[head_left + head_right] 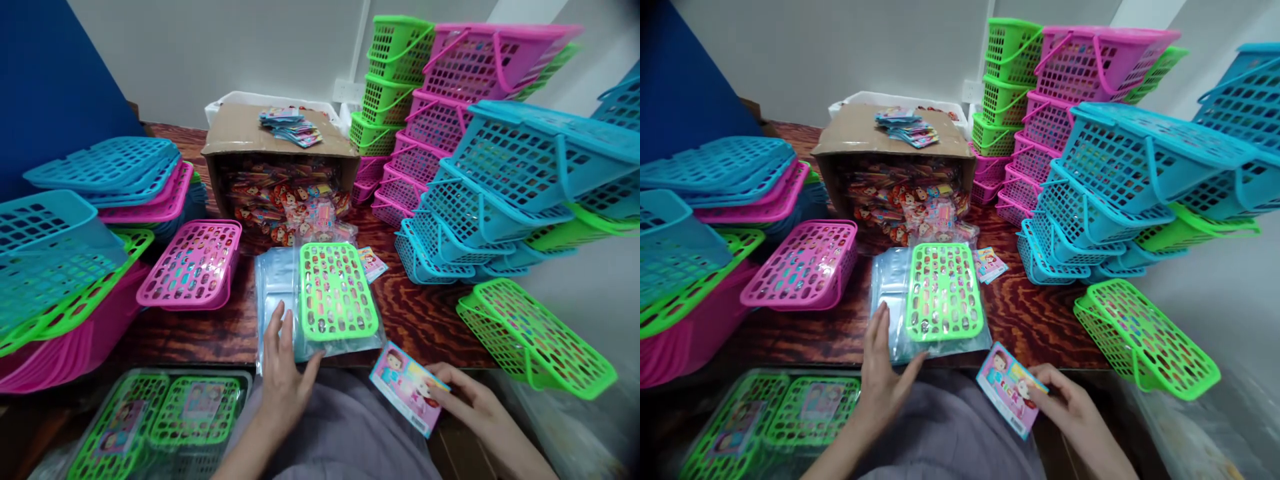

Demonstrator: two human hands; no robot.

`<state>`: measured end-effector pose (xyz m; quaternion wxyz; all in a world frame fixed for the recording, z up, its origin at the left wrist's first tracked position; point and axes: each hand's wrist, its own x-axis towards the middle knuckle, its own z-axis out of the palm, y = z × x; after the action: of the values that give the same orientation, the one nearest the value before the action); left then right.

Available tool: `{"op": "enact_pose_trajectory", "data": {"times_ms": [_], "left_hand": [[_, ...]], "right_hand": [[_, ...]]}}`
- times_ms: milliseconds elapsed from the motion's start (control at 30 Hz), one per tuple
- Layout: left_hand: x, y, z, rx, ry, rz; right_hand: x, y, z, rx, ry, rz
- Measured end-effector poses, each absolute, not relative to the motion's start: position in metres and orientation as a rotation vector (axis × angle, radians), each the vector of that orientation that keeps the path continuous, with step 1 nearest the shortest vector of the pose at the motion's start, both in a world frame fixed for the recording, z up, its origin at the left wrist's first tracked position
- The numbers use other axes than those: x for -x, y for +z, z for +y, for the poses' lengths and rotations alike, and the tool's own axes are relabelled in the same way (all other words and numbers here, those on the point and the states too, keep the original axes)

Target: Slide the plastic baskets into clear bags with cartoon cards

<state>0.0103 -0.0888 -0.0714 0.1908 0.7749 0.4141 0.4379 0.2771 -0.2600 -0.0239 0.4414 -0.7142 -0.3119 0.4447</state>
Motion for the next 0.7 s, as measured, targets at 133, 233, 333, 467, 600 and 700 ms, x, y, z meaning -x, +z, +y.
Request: {"op": "enact_pose_trajectory", "data": {"times_ms": [133,233,333,467,600,700], "left_hand": [[-0.015,-0.083,-0.081,-1.838,1.093,1.301],[-0.015,-0.089,-0.075,-1.743,0.961,1.328],[-0.013,-0.091,-0.080,-1.723,0.975,1.365],[-0.013,-0.091,-0.101,-1.624,1.124,1.451],[-0.017,-0.088,-0.099,-1.343,1.032,1.422],[-0.021,-0.077,-0.082,-1.518,0.869,1.430]], "right_hand": [[-0.282,-0.026,-0.242,1.661,0.994,-0.448],[-0.294,-0.047,-0.220,1.816,0.721,-0.411],[-0.297,-0.065,-0.211,1.990,0.406,-0.442],[-0.263,-0.074,-0.214,2.142,0.054,-1.053],[-0.224,-0.080,-0.199,2.113,0.175,-1.273],[-0.220,-0.082,-0.185,2.148,0.141,-1.250]]}}
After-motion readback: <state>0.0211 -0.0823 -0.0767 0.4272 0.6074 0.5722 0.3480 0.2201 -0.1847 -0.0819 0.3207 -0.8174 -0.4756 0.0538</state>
